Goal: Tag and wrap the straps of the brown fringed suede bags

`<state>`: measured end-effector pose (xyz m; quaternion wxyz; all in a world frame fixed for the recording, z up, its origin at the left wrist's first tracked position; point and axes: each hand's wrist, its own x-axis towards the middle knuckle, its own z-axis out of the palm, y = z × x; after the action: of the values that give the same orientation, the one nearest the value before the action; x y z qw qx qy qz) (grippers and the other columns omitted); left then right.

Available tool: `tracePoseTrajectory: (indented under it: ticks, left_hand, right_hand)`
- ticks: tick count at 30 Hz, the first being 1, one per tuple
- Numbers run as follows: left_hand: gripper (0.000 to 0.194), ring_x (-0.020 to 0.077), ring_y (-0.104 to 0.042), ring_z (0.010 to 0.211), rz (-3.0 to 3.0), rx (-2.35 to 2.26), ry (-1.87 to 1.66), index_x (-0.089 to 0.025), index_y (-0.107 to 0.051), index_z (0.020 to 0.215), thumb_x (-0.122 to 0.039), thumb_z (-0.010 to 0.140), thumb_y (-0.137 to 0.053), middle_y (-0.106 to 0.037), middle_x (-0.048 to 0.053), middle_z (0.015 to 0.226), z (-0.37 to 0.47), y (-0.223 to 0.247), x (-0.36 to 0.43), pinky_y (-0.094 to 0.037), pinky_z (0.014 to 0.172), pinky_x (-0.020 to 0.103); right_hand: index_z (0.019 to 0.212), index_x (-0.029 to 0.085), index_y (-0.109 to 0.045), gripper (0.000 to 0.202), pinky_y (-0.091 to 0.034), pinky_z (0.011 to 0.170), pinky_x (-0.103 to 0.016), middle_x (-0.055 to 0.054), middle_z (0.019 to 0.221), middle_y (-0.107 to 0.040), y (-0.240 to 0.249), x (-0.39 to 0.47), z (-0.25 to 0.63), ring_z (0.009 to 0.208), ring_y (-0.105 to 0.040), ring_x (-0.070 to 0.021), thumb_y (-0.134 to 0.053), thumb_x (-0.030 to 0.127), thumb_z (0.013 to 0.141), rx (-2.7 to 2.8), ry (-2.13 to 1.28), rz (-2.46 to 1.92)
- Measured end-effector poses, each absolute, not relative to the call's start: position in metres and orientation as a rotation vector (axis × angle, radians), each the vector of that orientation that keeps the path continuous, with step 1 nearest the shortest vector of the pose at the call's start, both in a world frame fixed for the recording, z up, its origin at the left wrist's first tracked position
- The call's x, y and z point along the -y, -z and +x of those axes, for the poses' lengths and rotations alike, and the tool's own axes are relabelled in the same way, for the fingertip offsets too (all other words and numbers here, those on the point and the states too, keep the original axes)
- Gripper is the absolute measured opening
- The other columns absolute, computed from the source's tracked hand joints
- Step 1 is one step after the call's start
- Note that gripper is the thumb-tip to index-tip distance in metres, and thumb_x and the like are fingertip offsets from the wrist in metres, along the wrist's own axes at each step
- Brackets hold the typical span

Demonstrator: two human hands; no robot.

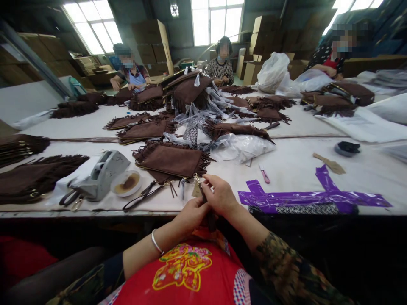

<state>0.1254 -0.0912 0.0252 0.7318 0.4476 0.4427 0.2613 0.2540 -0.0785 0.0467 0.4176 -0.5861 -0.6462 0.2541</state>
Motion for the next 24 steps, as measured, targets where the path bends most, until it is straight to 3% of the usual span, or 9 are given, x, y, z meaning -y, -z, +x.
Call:
tracePoseTrajectory:
  ticks: [3, 6, 8, 11, 14, 18, 21, 24]
  left_hand:
    - [0.029, 0.0186, -0.067, 0.064, 1.078, -0.908, -0.531, -0.014, -0.065, 0.091, -0.042, 0.084, -0.062, -0.07, 0.007, 0.075, 0.122, -0.028, 0.093, -0.052, 0.058, 0.028]
    - [0.029, 0.0169, -0.066, 0.063, 1.051, -0.893, -0.53, -0.013, -0.063, 0.09, -0.041, 0.084, -0.061, -0.07, 0.007, 0.078, 0.12, -0.036, 0.095, -0.053, 0.059, 0.028]
    - [0.03, 0.0161, -0.065, 0.06, 0.986, -0.91, -0.535, -0.014, -0.061, 0.092, -0.042, 0.083, -0.062, -0.069, 0.006, 0.075, 0.12, -0.044, 0.095, -0.053, 0.058, 0.027]
    - [0.031, 0.015, -0.065, 0.059, 0.951, -0.922, -0.567, -0.014, -0.059, 0.094, -0.043, 0.082, -0.063, -0.068, 0.005, 0.074, 0.118, -0.058, 0.094, -0.052, 0.055, 0.025]
    - [0.03, 0.0145, -0.065, 0.059, 0.936, -0.945, -0.606, -0.014, -0.06, 0.091, -0.041, 0.082, -0.064, -0.069, 0.006, 0.075, 0.113, -0.066, 0.095, -0.052, 0.055, 0.025]
    - [0.027, 0.0131, -0.063, 0.055, 0.956, -0.982, -0.631, -0.013, -0.061, 0.088, -0.039, 0.082, -0.064, -0.067, 0.005, 0.072, 0.105, -0.062, 0.1, -0.049, 0.052, 0.022]
    - [0.022, 0.0135, -0.063, 0.054, 0.991, -1.031, -0.604, -0.014, -0.06, 0.084, -0.036, 0.085, -0.06, -0.067, 0.005, 0.071, 0.107, -0.051, 0.103, -0.048, 0.05, 0.022]
    - [0.016, 0.0149, -0.063, 0.051, 1.058, -1.055, -0.523, -0.015, -0.06, 0.079, -0.029, 0.086, -0.059, -0.068, 0.006, 0.069, 0.12, -0.042, 0.105, -0.047, 0.047, 0.023]
  right_hand:
    - [0.115, 0.013, -0.067, 0.04, -0.054, 0.073, -0.034, -0.008, 0.085, -0.072, -0.018, 0.079, 0.268, 0.075, -0.067, -0.0203, -0.057, 0.039, 0.087, 1.451, -0.913, -1.685]
    - [0.115, 0.015, -0.067, 0.039, -0.054, 0.063, -0.03, -0.007, 0.09, -0.073, -0.001, 0.074, 0.273, 0.069, -0.066, -0.0177, -0.05, 0.039, 0.089, 1.323, -1.151, -1.621]
    - [0.12, 0.017, -0.065, 0.04, -0.055, 0.068, -0.031, -0.008, 0.106, -0.072, 0.004, 0.065, 0.271, 0.075, -0.067, -0.0172, -0.053, 0.032, 0.085, 1.283, -1.055, -1.593]
    - [0.126, 0.021, -0.062, 0.052, -0.053, 0.087, -0.036, -0.008, 0.121, -0.068, 0.008, 0.046, 0.261, 0.096, -0.066, -0.0201, -0.065, 0.024, 0.074, 1.429, -0.887, -1.496]
    - [0.127, 0.021, -0.062, 0.055, -0.052, 0.091, -0.037, -0.006, 0.111, -0.072, 0.014, 0.033, 0.248, 0.099, -0.067, -0.0216, -0.068, 0.023, 0.072, 1.537, -0.903, -1.423]
    - [0.118, 0.018, -0.067, 0.039, -0.053, 0.085, -0.035, -0.007, 0.102, -0.074, 0.013, 0.034, 0.252, 0.09, -0.068, -0.0208, -0.059, 0.022, 0.079, 1.563, -0.749, -1.537]
    - [0.114, 0.017, -0.068, 0.036, -0.052, 0.087, -0.035, -0.01, 0.106, -0.073, -0.007, 0.04, 0.268, 0.093, -0.068, -0.0217, -0.056, 0.02, 0.081, 1.566, -0.512, -1.626]
    - [0.114, 0.016, -0.068, 0.034, -0.051, 0.081, -0.033, -0.009, 0.096, -0.074, -0.041, 0.047, 0.269, 0.085, -0.067, -0.0208, -0.055, 0.023, 0.084, 1.574, -0.402, -1.604]
